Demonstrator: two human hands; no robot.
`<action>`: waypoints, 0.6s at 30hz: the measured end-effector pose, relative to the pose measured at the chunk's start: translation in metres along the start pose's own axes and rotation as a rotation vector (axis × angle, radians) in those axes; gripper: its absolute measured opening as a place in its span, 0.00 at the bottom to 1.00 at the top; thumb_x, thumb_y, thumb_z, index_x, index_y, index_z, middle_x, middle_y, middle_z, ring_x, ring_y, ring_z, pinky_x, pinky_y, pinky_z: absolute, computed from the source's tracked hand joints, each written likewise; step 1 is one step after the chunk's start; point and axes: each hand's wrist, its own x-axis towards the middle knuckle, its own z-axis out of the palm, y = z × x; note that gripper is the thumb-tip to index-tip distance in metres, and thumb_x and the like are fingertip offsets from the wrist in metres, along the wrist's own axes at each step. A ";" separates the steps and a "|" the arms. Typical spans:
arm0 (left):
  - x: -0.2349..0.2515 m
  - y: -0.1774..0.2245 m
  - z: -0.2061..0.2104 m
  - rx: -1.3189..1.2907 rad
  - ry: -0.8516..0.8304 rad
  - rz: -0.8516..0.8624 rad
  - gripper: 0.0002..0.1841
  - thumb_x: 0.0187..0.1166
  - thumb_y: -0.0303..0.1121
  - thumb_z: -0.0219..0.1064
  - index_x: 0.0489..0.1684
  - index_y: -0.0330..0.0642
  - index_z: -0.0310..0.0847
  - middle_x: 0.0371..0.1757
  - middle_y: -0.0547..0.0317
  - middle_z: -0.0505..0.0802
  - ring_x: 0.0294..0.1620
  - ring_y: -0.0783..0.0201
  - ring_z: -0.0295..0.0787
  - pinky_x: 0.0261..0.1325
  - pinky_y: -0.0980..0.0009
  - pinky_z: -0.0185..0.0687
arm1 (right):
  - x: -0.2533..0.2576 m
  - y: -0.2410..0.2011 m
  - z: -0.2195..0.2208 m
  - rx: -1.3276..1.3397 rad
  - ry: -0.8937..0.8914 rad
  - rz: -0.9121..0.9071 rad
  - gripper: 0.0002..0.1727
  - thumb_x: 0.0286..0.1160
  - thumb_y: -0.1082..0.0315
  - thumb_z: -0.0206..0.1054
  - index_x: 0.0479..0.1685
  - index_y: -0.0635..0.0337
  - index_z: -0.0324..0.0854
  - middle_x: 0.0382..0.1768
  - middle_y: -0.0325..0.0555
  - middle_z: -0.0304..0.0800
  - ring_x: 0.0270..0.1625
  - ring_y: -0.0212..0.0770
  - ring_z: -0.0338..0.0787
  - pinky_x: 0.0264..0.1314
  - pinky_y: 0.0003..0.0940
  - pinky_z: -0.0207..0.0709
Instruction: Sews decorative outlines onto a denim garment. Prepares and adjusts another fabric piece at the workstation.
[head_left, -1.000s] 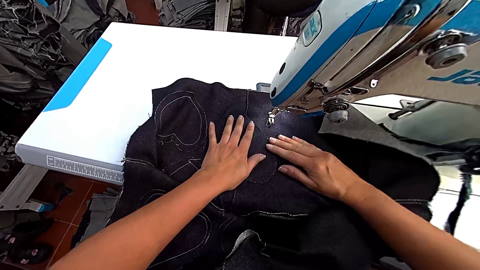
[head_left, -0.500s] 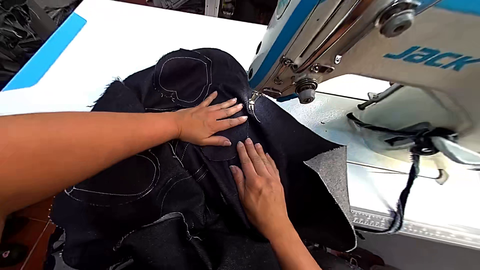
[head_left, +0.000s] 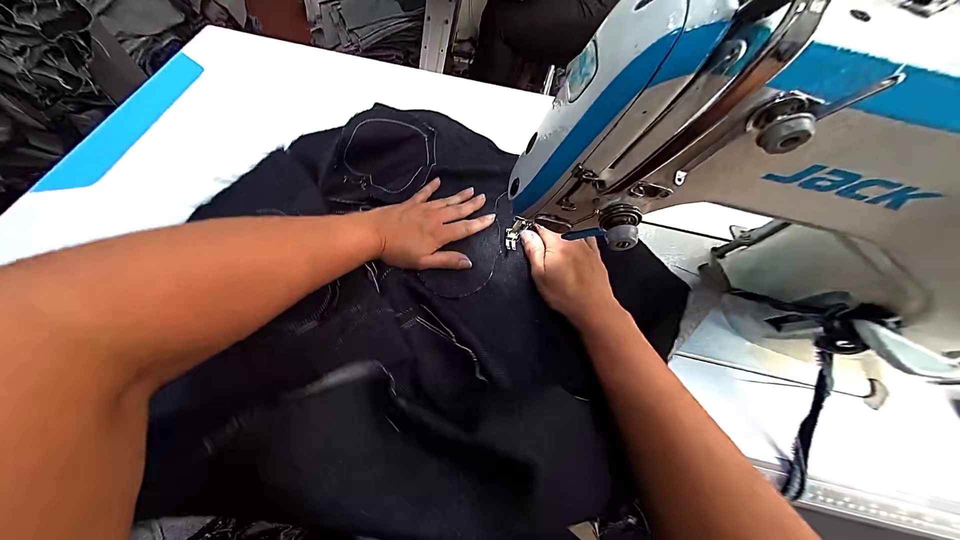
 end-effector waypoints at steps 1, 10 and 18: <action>0.001 -0.006 0.000 0.000 0.002 0.046 0.40 0.88 0.61 0.42 0.94 0.43 0.53 0.94 0.39 0.58 0.96 0.41 0.46 0.90 0.30 0.31 | -0.008 -0.005 0.000 -0.004 0.025 0.028 0.32 0.95 0.51 0.39 0.70 0.68 0.80 0.69 0.68 0.84 0.81 0.65 0.75 0.88 0.66 0.52; -0.033 0.081 0.018 -0.046 0.034 0.174 0.43 0.84 0.66 0.45 0.91 0.41 0.60 0.92 0.41 0.64 0.95 0.44 0.52 0.91 0.32 0.37 | -0.153 -0.033 -0.008 -0.064 0.149 0.099 0.38 0.91 0.45 0.42 0.86 0.68 0.66 0.87 0.61 0.67 0.89 0.61 0.67 0.86 0.72 0.54; -0.033 0.084 0.022 -0.048 0.056 0.166 0.43 0.84 0.66 0.47 0.91 0.42 0.61 0.91 0.41 0.65 0.94 0.45 0.53 0.91 0.33 0.37 | -0.113 -0.056 -0.023 0.208 0.179 0.158 0.17 0.76 0.51 0.68 0.38 0.56 0.91 0.33 0.45 0.84 0.39 0.49 0.84 0.43 0.51 0.72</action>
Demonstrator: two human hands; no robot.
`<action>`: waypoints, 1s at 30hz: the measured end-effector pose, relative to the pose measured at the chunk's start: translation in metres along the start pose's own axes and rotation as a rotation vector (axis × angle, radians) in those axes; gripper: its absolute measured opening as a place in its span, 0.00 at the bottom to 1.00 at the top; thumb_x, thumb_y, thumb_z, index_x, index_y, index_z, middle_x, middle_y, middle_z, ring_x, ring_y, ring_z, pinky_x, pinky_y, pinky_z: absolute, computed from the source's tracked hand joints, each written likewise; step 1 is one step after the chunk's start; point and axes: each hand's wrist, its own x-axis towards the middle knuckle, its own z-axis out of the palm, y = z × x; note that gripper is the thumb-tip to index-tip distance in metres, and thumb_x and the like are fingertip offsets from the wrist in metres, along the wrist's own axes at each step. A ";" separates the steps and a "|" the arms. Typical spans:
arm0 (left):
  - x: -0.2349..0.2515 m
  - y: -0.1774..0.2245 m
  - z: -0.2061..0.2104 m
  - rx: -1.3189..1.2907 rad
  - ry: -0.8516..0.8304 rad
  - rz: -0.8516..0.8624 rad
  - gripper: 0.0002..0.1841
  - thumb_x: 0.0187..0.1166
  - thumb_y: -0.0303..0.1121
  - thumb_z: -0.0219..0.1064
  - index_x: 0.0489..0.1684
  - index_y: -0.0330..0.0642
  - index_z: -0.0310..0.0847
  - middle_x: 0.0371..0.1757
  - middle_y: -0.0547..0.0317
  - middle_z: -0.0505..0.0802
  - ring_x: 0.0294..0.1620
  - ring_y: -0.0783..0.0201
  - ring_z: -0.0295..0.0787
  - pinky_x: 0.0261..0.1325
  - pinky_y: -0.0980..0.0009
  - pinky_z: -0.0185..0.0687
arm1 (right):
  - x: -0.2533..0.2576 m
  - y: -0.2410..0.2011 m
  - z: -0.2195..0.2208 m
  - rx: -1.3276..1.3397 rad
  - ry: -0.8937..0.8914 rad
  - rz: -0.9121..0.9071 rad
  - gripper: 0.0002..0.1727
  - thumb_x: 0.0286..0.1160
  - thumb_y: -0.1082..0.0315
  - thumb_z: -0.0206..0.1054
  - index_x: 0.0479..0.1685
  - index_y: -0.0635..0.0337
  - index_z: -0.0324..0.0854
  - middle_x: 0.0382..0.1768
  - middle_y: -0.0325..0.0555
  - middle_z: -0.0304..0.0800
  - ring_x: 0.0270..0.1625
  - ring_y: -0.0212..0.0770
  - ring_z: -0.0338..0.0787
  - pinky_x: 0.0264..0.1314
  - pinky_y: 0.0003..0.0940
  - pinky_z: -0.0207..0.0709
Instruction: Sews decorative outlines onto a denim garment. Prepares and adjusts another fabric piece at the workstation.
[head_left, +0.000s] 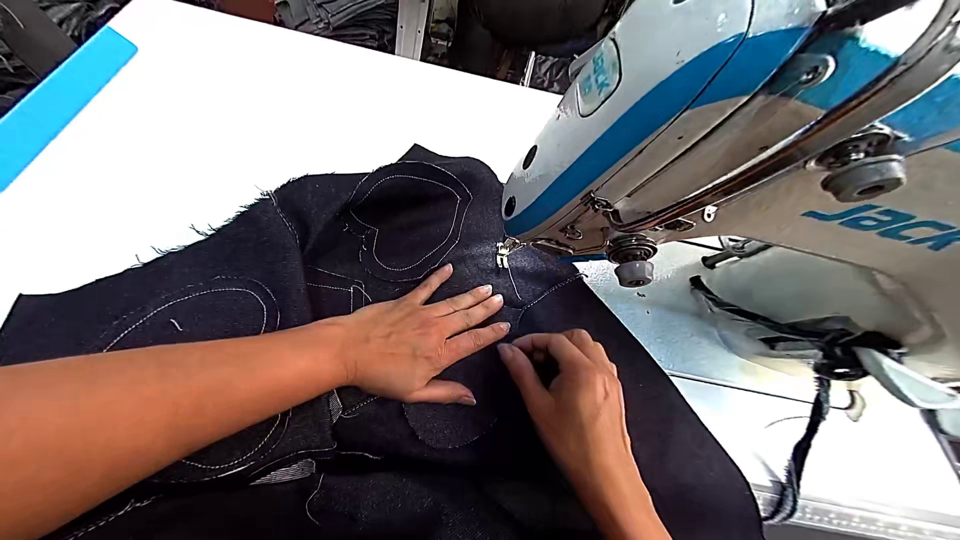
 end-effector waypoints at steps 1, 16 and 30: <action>0.000 0.000 -0.001 0.000 -0.005 -0.002 0.43 0.84 0.66 0.47 0.91 0.42 0.61 0.91 0.42 0.65 0.94 0.45 0.53 0.91 0.33 0.37 | 0.005 0.000 0.002 0.003 -0.016 0.034 0.17 0.74 0.52 0.71 0.39 0.58 0.90 0.33 0.47 0.83 0.40 0.51 0.83 0.44 0.54 0.71; 0.000 0.000 -0.005 0.000 -0.021 0.004 0.44 0.85 0.66 0.45 0.87 0.33 0.64 0.91 0.40 0.65 0.94 0.44 0.52 0.91 0.33 0.37 | 0.010 -0.009 0.007 -0.037 0.011 0.138 0.18 0.77 0.55 0.73 0.45 0.64 0.88 0.42 0.58 0.83 0.46 0.60 0.83 0.47 0.60 0.69; 0.001 0.001 -0.006 -0.013 -0.055 -0.025 0.43 0.86 0.65 0.43 0.90 0.38 0.60 0.94 0.43 0.59 0.96 0.44 0.47 0.90 0.31 0.32 | 0.018 -0.016 0.008 -0.073 -0.052 0.166 0.16 0.86 0.60 0.62 0.42 0.67 0.84 0.41 0.59 0.82 0.48 0.62 0.83 0.47 0.59 0.71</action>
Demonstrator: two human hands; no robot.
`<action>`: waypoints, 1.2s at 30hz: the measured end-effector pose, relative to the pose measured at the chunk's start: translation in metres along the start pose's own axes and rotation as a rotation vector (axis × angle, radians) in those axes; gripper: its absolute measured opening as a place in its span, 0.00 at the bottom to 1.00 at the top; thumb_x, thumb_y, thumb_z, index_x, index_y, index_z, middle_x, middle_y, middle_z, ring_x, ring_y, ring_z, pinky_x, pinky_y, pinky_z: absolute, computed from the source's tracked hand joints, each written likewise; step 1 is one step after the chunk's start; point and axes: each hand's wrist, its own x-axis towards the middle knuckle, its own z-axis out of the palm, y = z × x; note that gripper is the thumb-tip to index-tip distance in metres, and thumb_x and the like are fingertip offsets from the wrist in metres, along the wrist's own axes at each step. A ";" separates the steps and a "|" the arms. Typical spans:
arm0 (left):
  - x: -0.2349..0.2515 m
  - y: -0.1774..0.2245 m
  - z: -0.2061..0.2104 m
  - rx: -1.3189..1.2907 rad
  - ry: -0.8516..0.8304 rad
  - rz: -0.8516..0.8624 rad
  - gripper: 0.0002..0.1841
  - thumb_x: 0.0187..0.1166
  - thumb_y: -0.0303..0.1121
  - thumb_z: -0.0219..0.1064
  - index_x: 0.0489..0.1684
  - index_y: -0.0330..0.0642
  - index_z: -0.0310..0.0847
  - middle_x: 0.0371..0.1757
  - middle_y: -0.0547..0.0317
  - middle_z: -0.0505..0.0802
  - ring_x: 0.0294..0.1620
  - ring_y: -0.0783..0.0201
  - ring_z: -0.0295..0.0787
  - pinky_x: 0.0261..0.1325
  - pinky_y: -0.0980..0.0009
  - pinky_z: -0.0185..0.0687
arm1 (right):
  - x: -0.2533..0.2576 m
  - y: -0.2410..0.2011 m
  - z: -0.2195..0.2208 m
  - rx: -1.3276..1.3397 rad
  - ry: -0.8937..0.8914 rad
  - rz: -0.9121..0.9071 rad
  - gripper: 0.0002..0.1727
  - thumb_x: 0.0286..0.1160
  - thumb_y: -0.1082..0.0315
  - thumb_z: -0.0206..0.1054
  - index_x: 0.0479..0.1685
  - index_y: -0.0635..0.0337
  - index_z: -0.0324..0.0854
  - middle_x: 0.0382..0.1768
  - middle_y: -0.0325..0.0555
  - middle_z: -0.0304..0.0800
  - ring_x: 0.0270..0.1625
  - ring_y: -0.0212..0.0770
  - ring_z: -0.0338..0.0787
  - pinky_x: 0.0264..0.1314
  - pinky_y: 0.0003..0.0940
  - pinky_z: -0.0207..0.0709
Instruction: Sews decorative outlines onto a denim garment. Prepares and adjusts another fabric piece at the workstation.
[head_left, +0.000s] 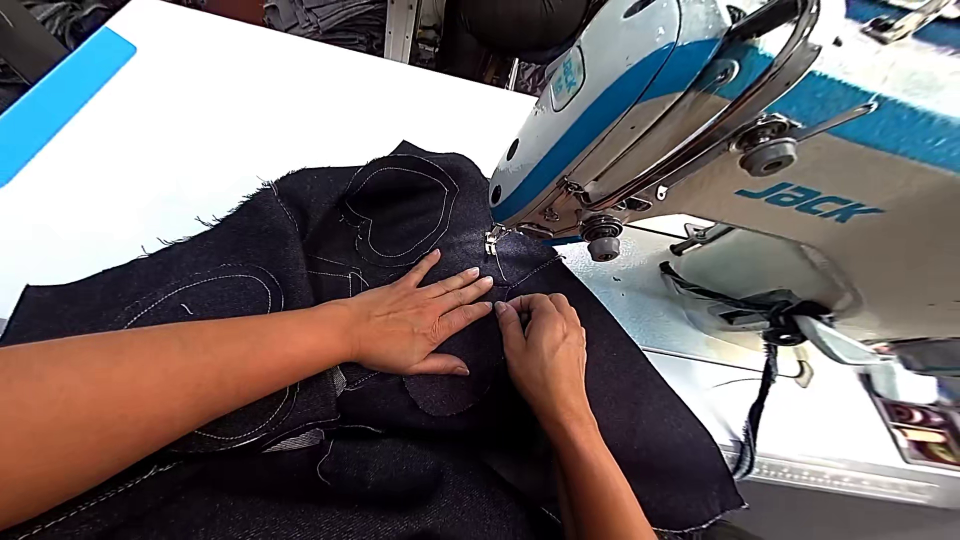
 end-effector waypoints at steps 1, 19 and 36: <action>0.000 0.000 0.000 -0.006 -0.002 -0.001 0.43 0.86 0.65 0.43 0.91 0.38 0.59 0.95 0.46 0.58 0.96 0.45 0.46 0.90 0.30 0.31 | -0.001 0.000 0.002 -0.009 0.017 -0.005 0.16 0.86 0.60 0.61 0.42 0.67 0.84 0.41 0.60 0.82 0.48 0.62 0.84 0.46 0.59 0.71; 0.008 -0.028 -0.004 -0.017 0.060 -0.043 0.42 0.85 0.64 0.49 0.87 0.37 0.65 0.89 0.44 0.69 0.94 0.42 0.53 0.89 0.30 0.37 | -0.038 0.028 0.014 0.111 0.010 -0.528 0.21 0.88 0.55 0.57 0.67 0.56 0.87 0.75 0.48 0.85 0.83 0.48 0.78 0.87 0.53 0.67; 0.017 -0.059 -0.007 -0.030 0.121 0.066 0.39 0.84 0.65 0.50 0.84 0.44 0.71 0.84 0.49 0.77 0.91 0.42 0.60 0.89 0.32 0.43 | -0.029 0.014 0.024 0.114 0.067 -0.471 0.22 0.87 0.56 0.58 0.65 0.61 0.88 0.73 0.50 0.87 0.81 0.51 0.81 0.86 0.50 0.69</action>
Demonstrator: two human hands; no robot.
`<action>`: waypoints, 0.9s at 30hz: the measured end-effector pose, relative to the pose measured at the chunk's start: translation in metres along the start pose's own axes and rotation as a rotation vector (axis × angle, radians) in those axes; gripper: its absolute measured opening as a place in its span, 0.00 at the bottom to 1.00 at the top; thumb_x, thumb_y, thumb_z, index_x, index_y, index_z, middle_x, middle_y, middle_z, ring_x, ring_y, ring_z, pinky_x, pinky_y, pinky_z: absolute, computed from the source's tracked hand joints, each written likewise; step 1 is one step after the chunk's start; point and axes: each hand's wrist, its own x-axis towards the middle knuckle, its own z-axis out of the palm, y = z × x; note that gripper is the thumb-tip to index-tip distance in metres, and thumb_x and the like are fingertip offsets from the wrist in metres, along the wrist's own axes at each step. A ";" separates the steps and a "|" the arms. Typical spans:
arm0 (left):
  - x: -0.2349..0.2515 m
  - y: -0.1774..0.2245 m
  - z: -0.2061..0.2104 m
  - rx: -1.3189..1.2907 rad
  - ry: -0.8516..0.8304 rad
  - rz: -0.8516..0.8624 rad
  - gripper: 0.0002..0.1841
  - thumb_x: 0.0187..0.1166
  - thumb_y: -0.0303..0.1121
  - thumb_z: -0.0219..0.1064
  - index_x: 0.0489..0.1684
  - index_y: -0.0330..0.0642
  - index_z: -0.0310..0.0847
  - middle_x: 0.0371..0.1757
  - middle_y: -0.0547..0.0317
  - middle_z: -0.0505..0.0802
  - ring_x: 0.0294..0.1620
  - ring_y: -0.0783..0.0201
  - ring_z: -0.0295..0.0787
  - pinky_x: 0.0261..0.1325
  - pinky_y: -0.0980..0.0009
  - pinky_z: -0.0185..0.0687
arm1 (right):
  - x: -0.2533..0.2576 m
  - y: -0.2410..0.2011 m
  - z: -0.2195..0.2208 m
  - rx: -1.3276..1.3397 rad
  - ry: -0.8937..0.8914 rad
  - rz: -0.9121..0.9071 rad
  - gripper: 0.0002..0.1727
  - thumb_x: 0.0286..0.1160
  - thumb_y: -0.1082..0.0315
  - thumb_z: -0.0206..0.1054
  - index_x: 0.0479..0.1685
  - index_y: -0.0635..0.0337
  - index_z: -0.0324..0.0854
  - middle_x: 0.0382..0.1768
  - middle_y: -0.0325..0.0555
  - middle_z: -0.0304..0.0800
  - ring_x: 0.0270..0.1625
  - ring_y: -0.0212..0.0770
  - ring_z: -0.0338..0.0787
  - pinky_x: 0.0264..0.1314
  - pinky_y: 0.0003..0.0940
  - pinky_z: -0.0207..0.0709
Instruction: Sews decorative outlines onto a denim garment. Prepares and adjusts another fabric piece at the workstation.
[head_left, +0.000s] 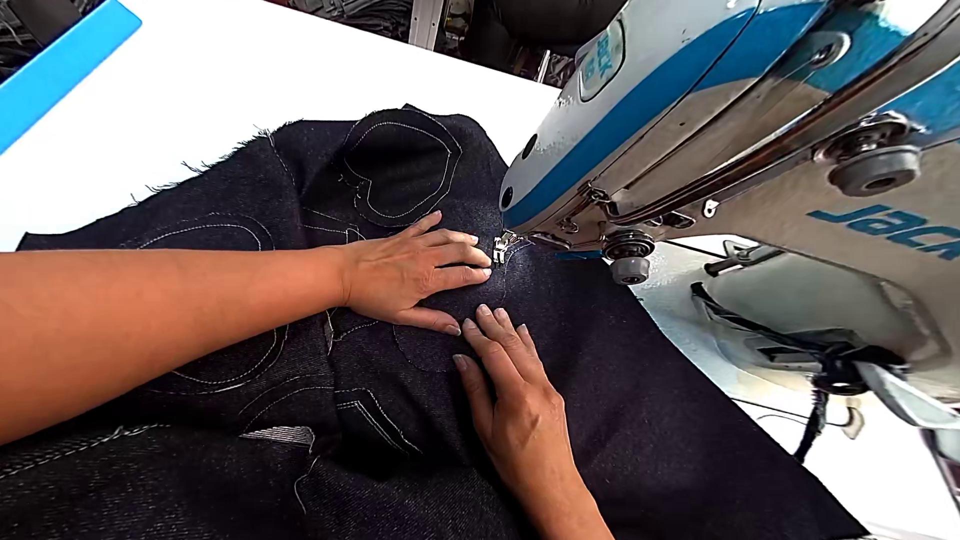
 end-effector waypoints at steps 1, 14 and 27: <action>0.000 0.000 0.000 0.002 -0.004 -0.005 0.39 0.83 0.65 0.50 0.84 0.44 0.71 0.84 0.49 0.77 0.91 0.42 0.60 0.89 0.32 0.42 | 0.000 0.001 -0.001 0.004 -0.002 -0.002 0.22 0.87 0.56 0.58 0.65 0.61 0.88 0.73 0.50 0.86 0.81 0.50 0.80 0.86 0.49 0.69; 0.000 0.002 0.000 -0.010 0.021 -0.028 0.39 0.83 0.65 0.52 0.84 0.43 0.71 0.83 0.47 0.78 0.91 0.42 0.60 0.89 0.30 0.42 | 0.003 0.006 -0.003 0.040 0.001 0.002 0.20 0.86 0.57 0.60 0.64 0.58 0.89 0.73 0.48 0.87 0.82 0.48 0.80 0.87 0.48 0.69; -0.001 0.001 0.001 0.013 0.020 -0.009 0.39 0.83 0.64 0.51 0.84 0.43 0.71 0.83 0.49 0.78 0.91 0.42 0.61 0.89 0.31 0.43 | 0.002 0.005 -0.003 0.026 -0.002 0.008 0.20 0.86 0.58 0.59 0.63 0.59 0.89 0.72 0.48 0.88 0.81 0.47 0.80 0.87 0.48 0.69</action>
